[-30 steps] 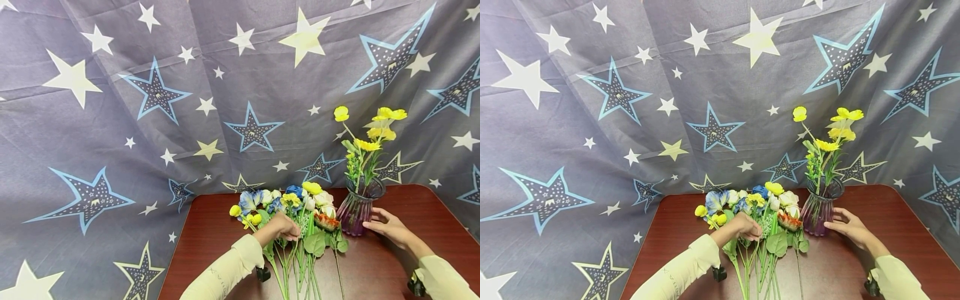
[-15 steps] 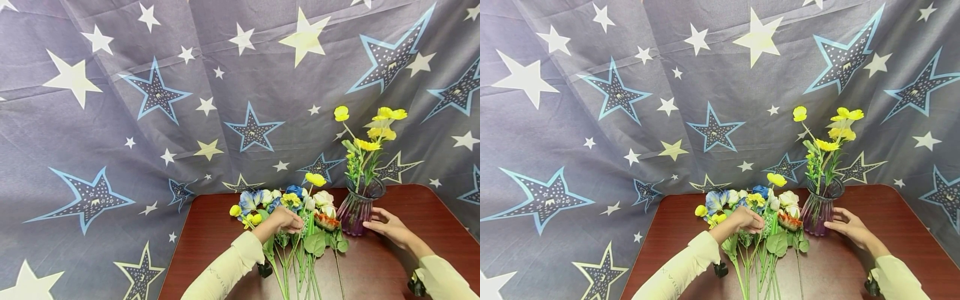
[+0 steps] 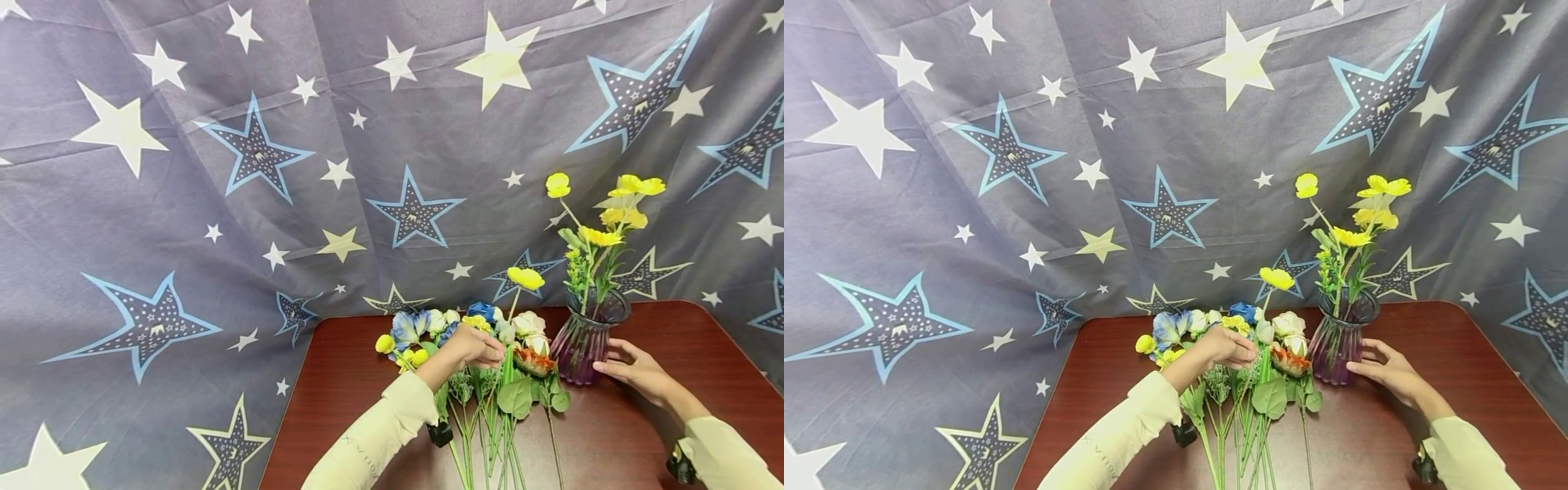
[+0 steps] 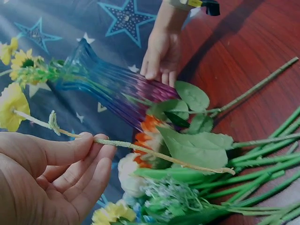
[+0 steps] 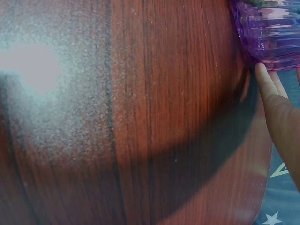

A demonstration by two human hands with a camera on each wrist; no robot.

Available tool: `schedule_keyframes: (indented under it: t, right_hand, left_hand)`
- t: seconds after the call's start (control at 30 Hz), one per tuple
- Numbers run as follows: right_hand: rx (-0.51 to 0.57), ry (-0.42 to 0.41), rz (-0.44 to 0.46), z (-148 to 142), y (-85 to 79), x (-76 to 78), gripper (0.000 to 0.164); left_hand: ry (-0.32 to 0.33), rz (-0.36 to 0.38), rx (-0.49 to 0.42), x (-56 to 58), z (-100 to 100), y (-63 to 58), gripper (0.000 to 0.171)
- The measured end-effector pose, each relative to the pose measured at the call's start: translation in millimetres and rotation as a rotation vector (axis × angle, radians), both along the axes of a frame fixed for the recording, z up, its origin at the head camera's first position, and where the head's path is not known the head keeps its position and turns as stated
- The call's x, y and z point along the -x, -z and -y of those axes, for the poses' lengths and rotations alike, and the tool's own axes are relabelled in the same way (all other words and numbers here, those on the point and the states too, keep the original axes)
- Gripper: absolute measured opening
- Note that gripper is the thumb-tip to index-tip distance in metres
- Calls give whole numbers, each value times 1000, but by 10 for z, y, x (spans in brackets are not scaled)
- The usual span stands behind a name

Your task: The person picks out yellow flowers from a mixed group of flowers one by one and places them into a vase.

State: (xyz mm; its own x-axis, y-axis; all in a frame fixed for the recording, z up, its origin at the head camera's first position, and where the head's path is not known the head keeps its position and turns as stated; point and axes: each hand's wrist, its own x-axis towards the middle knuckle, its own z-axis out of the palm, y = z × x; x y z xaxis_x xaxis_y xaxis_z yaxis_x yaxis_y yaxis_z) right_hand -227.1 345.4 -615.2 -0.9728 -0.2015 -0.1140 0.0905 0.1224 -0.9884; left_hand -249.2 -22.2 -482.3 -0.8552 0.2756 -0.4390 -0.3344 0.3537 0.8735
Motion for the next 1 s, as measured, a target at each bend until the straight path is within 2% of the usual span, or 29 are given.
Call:
schedule_keyframes:
  t: [0.13, 0.6, 1.0]
  right_hand:
    - [-1, -1, 3, 1, 7, 0, 41]
    - [-7, -10, 15, -1, -20, 8, 40]
    - [-11, -8, 0, -1, -19, 7, 40]
  left_hand:
    - [-10, -13, -19, -1, -81, -65, 11]
    - [13, -91, -83, -4, -230, -258, 14]
    - [39, -110, -156, 12, -346, -549, 15]
